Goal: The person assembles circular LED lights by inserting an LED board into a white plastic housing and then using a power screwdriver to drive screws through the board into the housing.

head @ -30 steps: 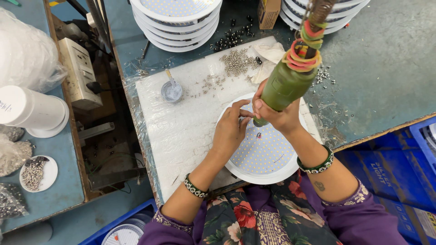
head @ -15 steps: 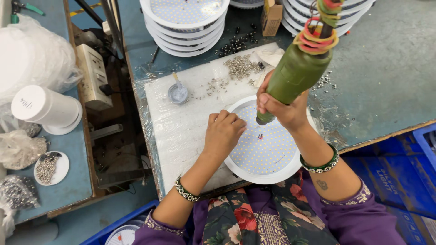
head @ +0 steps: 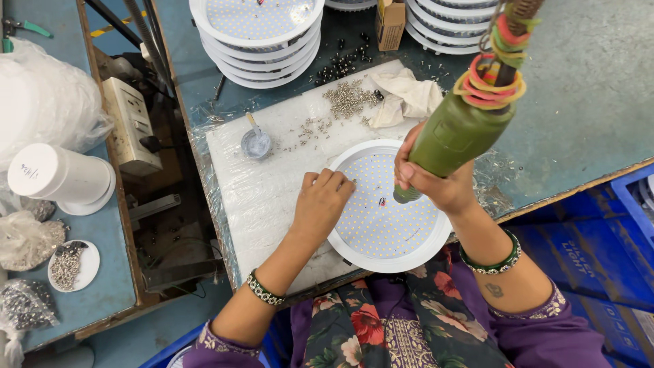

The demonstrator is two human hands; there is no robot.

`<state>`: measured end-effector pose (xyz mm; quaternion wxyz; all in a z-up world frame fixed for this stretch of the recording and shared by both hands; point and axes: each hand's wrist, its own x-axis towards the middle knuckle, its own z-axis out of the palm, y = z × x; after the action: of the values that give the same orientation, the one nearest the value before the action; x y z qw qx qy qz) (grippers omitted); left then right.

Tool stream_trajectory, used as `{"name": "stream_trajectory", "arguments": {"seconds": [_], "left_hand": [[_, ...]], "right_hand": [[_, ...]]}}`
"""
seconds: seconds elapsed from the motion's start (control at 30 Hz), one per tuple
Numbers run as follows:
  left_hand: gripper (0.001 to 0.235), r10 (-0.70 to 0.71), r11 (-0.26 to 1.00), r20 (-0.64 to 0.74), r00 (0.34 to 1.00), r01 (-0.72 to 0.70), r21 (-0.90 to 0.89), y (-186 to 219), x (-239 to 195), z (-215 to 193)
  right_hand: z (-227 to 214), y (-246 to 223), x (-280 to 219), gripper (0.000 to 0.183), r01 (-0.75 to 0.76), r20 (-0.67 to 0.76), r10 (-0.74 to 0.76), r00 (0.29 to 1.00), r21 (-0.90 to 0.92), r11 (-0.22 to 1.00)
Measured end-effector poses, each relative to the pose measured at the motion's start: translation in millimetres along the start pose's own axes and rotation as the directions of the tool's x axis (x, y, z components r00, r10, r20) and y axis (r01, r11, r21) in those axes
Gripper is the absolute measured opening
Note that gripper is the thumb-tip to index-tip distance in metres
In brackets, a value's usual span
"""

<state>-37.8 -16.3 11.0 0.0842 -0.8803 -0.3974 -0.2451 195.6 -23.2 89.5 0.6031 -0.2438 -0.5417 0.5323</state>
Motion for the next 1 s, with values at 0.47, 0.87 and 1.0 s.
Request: {"name": "stream_trajectory", "arguments": {"seconds": [0.47,0.87,1.0], "left_hand": [[0.024,-0.287,-0.246,0.595,0.751,0.543,-0.803,29.7,-13.0,28.0],[0.023,-0.239,-0.424,0.649,0.722,0.524,-0.739,34.4,-20.4,45.6],[0.022,-0.253,-0.394,0.638,0.727,0.524,-0.755,35.9,-20.4,46.8]], "right_hand": [[7.3,-12.2,-2.1,0.031,0.034,0.023,-0.037,0.999,0.123,0.992],[20.6,-13.0,4.1,0.039,0.138,0.015,-0.14,0.99,0.096,0.986],[21.2,-11.5,3.9,0.037,0.137,0.029,-0.142,0.99,0.112,0.984]]}}
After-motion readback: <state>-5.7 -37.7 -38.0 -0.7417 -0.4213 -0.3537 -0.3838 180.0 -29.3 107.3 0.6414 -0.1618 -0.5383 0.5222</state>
